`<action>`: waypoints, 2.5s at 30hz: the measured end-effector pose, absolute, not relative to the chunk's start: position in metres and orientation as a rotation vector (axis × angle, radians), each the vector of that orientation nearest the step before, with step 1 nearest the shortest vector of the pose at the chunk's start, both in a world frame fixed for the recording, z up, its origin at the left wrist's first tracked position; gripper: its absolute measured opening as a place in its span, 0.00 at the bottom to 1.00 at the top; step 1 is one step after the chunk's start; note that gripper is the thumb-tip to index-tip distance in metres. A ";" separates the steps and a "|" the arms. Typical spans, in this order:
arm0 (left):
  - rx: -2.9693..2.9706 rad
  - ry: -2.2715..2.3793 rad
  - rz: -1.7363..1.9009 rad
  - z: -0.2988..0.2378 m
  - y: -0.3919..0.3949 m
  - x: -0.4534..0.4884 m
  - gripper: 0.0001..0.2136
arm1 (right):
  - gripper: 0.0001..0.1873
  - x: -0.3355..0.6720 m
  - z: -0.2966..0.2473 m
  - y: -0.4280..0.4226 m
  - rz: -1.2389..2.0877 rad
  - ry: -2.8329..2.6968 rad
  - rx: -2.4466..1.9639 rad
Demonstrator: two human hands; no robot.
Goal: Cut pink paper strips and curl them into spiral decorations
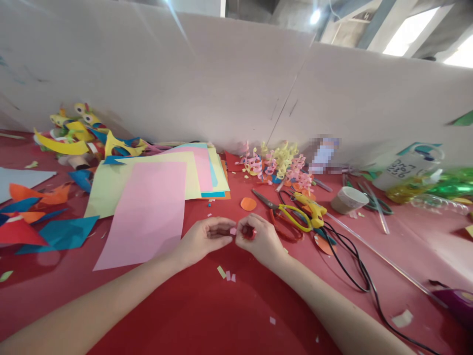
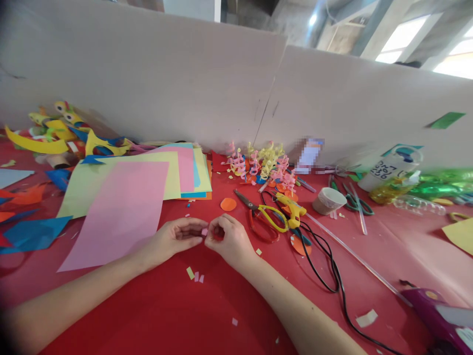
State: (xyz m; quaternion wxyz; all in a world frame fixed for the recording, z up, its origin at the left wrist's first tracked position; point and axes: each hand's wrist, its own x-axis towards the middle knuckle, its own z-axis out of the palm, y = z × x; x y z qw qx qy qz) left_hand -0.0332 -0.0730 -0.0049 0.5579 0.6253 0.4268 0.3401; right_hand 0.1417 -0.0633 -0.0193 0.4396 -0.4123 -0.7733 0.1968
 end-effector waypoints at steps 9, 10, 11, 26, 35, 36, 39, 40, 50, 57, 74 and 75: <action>1.499 1.126 0.852 -0.009 -0.069 -0.038 0.09 | 0.04 0.145 -0.017 -0.061 0.602 -1.904 -0.985; 1.498 1.122 0.851 -0.009 -0.069 -0.038 0.09 | 0.04 0.145 -0.017 -0.061 0.606 -1.905 -0.983; 1.497 1.117 0.848 -0.009 -0.069 -0.039 0.09 | 0.04 0.145 -0.017 -0.062 0.609 -1.907 -0.980; 1.437 1.051 0.785 -0.005 -0.073 -0.034 0.07 | 0.03 0.143 -0.021 -0.062 0.586 -1.925 -1.008; 1.263 1.184 0.943 -0.007 -0.071 -0.034 0.10 | 0.03 0.143 -0.017 -0.064 0.564 -1.884 -0.956; 1.278 1.169 0.951 -0.007 -0.072 -0.034 0.09 | 0.03 0.142 -0.017 -0.064 0.553 -1.891 -0.945; 1.325 1.125 0.965 -0.008 -0.073 -0.032 0.08 | 0.03 0.141 -0.017 -0.065 0.531 -1.899 -0.935; 1.341 1.115 0.965 -0.008 -0.073 -0.032 0.08 | 0.03 0.141 -0.017 -0.066 0.525 -1.901 -0.937; 1.532 1.131 0.937 -0.006 -0.073 -0.034 0.04 | 0.05 0.141 -0.016 -0.068 0.399 -1.963 -0.927; 1.588 1.159 0.924 -0.006 -0.076 -0.035 0.04 | 0.05 0.140 -0.016 -0.070 0.400 -1.978 -0.941; 1.581 1.140 0.908 -0.005 -0.077 -0.034 0.05 | 0.06 0.141 -0.016 -0.068 0.414 -1.986 -0.937; 1.580 1.127 0.901 -0.005 -0.078 -0.034 0.05 | 0.06 0.141 -0.016 -0.069 0.375 -1.993 -0.940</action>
